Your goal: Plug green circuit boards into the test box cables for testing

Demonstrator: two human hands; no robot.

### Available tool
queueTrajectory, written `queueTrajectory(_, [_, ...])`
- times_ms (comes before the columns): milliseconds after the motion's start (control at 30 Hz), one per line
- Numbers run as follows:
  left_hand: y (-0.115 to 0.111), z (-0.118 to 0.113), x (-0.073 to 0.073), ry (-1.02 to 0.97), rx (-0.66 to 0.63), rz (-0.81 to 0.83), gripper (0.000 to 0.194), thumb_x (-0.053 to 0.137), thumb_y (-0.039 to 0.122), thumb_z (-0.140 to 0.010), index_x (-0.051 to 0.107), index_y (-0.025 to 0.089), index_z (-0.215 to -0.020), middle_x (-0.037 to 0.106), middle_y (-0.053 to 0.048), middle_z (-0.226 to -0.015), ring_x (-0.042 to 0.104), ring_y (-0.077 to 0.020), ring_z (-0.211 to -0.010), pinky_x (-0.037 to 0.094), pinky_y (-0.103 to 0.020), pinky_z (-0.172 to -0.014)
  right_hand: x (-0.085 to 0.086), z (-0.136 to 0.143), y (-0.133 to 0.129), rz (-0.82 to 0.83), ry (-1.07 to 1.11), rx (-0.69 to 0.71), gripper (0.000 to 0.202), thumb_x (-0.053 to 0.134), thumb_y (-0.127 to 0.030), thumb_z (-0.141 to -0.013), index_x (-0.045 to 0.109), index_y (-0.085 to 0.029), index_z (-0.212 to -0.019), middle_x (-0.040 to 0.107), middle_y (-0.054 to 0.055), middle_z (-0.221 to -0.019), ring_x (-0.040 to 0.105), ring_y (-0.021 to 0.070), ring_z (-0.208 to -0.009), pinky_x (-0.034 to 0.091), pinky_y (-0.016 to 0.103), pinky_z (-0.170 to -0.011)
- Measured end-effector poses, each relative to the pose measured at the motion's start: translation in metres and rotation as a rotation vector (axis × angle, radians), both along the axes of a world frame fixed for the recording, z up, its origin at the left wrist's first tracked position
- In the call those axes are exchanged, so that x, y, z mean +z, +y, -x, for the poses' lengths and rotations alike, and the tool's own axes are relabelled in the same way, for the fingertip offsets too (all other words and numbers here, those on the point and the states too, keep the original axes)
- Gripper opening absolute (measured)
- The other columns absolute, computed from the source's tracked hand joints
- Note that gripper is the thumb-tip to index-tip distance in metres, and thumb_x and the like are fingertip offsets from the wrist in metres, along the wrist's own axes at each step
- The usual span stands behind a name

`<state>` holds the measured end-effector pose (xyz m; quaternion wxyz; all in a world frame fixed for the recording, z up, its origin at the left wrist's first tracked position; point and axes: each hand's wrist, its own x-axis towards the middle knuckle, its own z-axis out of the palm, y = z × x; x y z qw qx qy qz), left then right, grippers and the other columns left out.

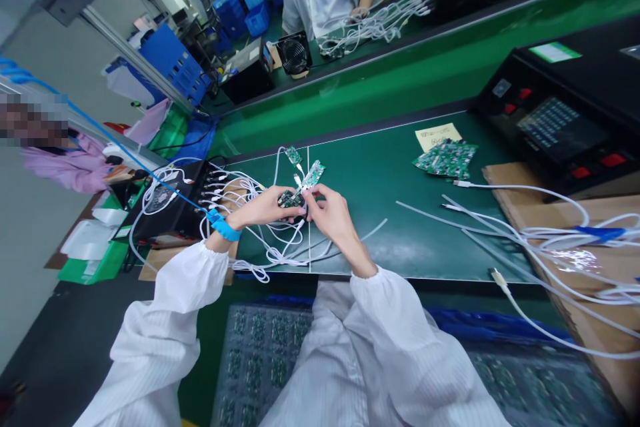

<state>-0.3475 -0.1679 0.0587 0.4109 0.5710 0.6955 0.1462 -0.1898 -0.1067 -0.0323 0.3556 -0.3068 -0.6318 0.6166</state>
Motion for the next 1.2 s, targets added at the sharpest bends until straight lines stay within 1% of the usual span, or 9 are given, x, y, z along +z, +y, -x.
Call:
queueTrajectory(133, [-0.003, 0.010, 0.004, -0.063, 0.080, -0.036, 0.039, 0.077, 0.054, -0.083, 0.070, 0.018, -0.095, 0.067, -0.002, -0.072, 0.063, -0.0153, -0.067, 0.047, -0.026, -0.063, -0.004, 0.007, 0.002, 0.131, 0.075, 0.040, 0.022, 0.056, -0.043, -0.097, 0.057, -0.021, -0.091, 0.062, -0.004, -0.062, 0.064, 0.0130, -0.051, 0.046, 0.021, -0.051])
queueTrajectory(300, [-0.002, 0.021, 0.008, -0.247, 0.403, -0.139, 0.041, 0.080, 0.054, -0.080, 0.072, 0.014, -0.084, 0.072, -0.007, -0.077, 0.064, -0.0154, -0.070, 0.051, -0.027, -0.068, -0.006, 0.010, 0.002, 0.139, 0.147, 0.055, 0.026, 0.059, -0.042, -0.094, 0.060, -0.022, -0.111, 0.062, -0.003, -0.084, 0.063, 0.0087, -0.050, 0.045, 0.019, -0.046])
queueTrajectory(433, [0.001, 0.020, 0.010, -0.478, 0.562, -0.072, 0.038, 0.092, 0.041, -0.067, 0.074, 0.011, -0.084, 0.076, -0.013, -0.087, 0.071, -0.0199, -0.075, 0.056, -0.031, -0.073, 0.003, 0.007, -0.002, 0.135, 0.117, 0.055, 0.027, 0.058, -0.048, -0.095, 0.063, -0.022, -0.101, 0.064, -0.001, -0.083, 0.060, 0.0084, -0.044, 0.040, 0.019, -0.038])
queueTrajectory(567, [0.004, 0.013, 0.011, -0.548, 0.641, -0.187, 0.038, 0.094, 0.035, -0.065, 0.073, 0.012, -0.087, 0.076, -0.009, -0.087, 0.072, -0.0200, -0.076, 0.058, -0.033, -0.077, 0.012, 0.005, -0.007, 0.152, 0.121, 0.061, 0.029, 0.060, -0.049, -0.094, 0.064, -0.020, -0.097, 0.066, 0.001, -0.081, 0.064, 0.0109, -0.048, 0.041, 0.019, -0.037])
queueTrajectory(700, [0.008, 0.011, 0.007, -0.587, 0.729, -0.336, 0.039, 0.094, 0.035, -0.066, 0.073, 0.014, -0.092, 0.077, -0.007, -0.093, 0.073, -0.0204, -0.086, 0.057, -0.032, -0.081, 0.011, 0.006, -0.009, 0.071, 0.126, 0.063, 0.030, 0.059, -0.048, -0.096, 0.067, -0.021, -0.106, 0.068, 0.005, -0.096, 0.064, 0.0092, -0.049, 0.042, 0.019, -0.037])
queueTrajectory(800, [0.013, 0.013, 0.003, -0.609, 0.807, -0.418, 0.043, 0.095, 0.034, -0.065, 0.074, 0.015, -0.096, 0.078, -0.007, -0.099, 0.073, -0.0209, -0.097, 0.056, -0.032, -0.090, 0.009, 0.008, -0.010, -0.017, 0.119, 0.044, 0.028, 0.057, -0.046, -0.099, 0.069, -0.021, -0.099, 0.067, 0.005, -0.106, 0.063, 0.0069, -0.049, 0.045, 0.020, -0.041])
queueTrajectory(900, [0.017, 0.014, 0.001, -0.629, 0.839, -0.494, 0.044, 0.095, 0.036, -0.065, 0.074, 0.015, -0.098, 0.078, -0.006, -0.100, 0.072, -0.0213, -0.102, 0.056, -0.032, -0.094, 0.008, 0.008, -0.010, -0.045, 0.092, 0.035, 0.028, 0.056, -0.044, -0.100, 0.069, -0.020, -0.094, 0.067, 0.004, -0.105, 0.061, 0.0063, -0.048, 0.046, 0.021, -0.045])
queueTrajectory(1067, [0.020, 0.014, -0.001, -0.645, 0.827, -0.571, 0.042, 0.093, 0.037, -0.068, 0.074, 0.016, -0.098, 0.078, -0.005, -0.098, 0.073, -0.0205, -0.098, 0.057, -0.031, -0.091, 0.012, 0.009, -0.011, -0.045, 0.104, 0.014, 0.028, 0.058, -0.044, -0.099, 0.070, -0.020, -0.092, 0.067, 0.002, -0.100, 0.060, 0.0067, -0.045, 0.044, 0.022, -0.044])
queueTrajectory(1200, [0.020, 0.015, -0.004, -0.632, 0.832, -0.587, 0.037, 0.093, 0.037, -0.068, 0.072, 0.017, -0.092, 0.074, 0.000, -0.085, 0.070, -0.0155, -0.084, 0.055, -0.027, -0.082, 0.014, 0.011, -0.012, -0.046, 0.123, 0.010, 0.028, 0.057, -0.044, -0.100, 0.069, -0.020, -0.092, 0.066, 0.002, -0.098, 0.057, 0.0063, -0.043, 0.041, 0.023, -0.044])
